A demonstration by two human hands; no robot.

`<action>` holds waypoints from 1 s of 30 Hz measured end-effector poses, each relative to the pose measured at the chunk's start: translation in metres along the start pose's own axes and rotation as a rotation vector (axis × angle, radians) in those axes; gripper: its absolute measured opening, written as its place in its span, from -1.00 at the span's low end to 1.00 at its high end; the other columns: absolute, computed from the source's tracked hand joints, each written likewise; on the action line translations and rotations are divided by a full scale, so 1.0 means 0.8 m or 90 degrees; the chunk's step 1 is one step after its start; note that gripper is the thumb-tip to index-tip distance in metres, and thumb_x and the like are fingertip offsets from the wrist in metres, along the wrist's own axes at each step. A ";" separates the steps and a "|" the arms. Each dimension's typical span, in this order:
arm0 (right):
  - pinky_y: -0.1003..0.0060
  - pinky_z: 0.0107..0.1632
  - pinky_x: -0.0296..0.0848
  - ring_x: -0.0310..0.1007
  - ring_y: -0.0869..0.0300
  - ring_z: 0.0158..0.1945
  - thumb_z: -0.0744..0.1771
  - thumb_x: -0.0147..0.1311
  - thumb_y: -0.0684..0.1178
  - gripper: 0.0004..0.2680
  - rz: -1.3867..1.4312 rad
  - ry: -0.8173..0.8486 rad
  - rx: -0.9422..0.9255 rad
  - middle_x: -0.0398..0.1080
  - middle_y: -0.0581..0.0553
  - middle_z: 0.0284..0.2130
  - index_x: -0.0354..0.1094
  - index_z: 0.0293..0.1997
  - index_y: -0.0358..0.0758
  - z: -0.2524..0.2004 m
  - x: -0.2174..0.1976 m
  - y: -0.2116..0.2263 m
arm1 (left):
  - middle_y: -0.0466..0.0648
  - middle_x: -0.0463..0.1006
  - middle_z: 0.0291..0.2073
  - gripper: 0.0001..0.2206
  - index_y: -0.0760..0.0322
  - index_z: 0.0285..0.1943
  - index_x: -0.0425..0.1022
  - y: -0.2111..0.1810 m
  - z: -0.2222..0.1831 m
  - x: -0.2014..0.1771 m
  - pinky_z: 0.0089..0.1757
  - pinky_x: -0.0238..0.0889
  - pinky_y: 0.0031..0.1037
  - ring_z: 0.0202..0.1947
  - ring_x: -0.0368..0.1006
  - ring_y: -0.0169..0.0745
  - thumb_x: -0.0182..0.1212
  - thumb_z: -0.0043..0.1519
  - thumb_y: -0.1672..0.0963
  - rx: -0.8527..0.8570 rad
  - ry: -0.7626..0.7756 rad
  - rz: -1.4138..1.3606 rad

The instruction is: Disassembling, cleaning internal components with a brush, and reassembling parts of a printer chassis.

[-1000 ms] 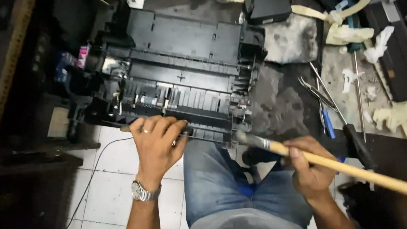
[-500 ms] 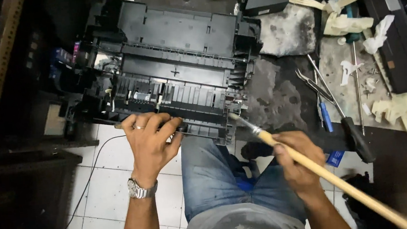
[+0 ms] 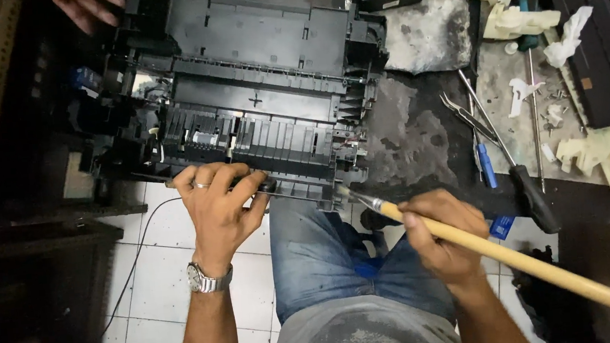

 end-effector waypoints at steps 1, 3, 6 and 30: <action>0.46 -0.43 0.31 0.36 0.26 -0.54 0.23 0.14 -0.28 -0.94 -0.001 -0.001 0.001 0.54 -0.18 -0.41 0.46 -0.29 -0.39 0.011 0.003 0.006 | -0.24 0.55 -0.24 -0.85 0.06 -0.23 0.67 0.000 -0.003 0.000 0.07 -0.13 -0.18 -0.15 0.31 -0.25 0.39 0.02 0.12 0.001 0.001 -0.002; 0.32 -0.46 0.45 0.45 0.03 -0.63 0.31 0.23 -0.09 -0.92 -0.158 0.001 -0.104 0.43 -0.09 -0.68 0.52 -0.40 -0.15 0.041 0.009 0.025 | -0.19 0.53 -0.35 -0.86 -0.03 -0.26 0.60 -0.001 0.000 -0.002 0.05 0.05 -0.22 -0.21 0.39 -0.16 0.44 0.05 0.13 0.051 -0.080 0.021; 0.37 -0.43 0.43 0.44 0.11 -0.60 0.30 0.28 -0.11 -0.93 -0.123 -0.042 -0.095 0.43 -0.03 -0.65 0.54 -0.40 -0.11 0.046 -0.004 0.013 | -0.19 0.52 -0.36 -0.84 -0.04 -0.25 0.59 -0.001 0.002 -0.003 0.01 0.08 -0.21 -0.22 0.39 -0.16 0.44 0.05 0.12 0.066 -0.080 0.026; 0.05 0.12 0.37 0.41 -0.16 0.03 0.28 0.01 -0.49 -0.65 -0.343 0.063 0.013 0.35 -0.45 0.14 0.41 0.19 -0.49 -0.017 -0.080 -0.040 | -0.02 0.66 -0.39 -0.73 0.15 0.19 0.49 0.098 -0.613 0.225 -0.30 0.38 -0.44 -0.49 0.50 -0.28 0.04 0.33 0.13 -1.092 0.446 -0.230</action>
Point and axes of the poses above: each hand's wrist, its own z-axis towards the middle knuckle, its own x-axis out of the palm, y = z × x, the point moved 4 cm from there along z, towards the middle knuckle
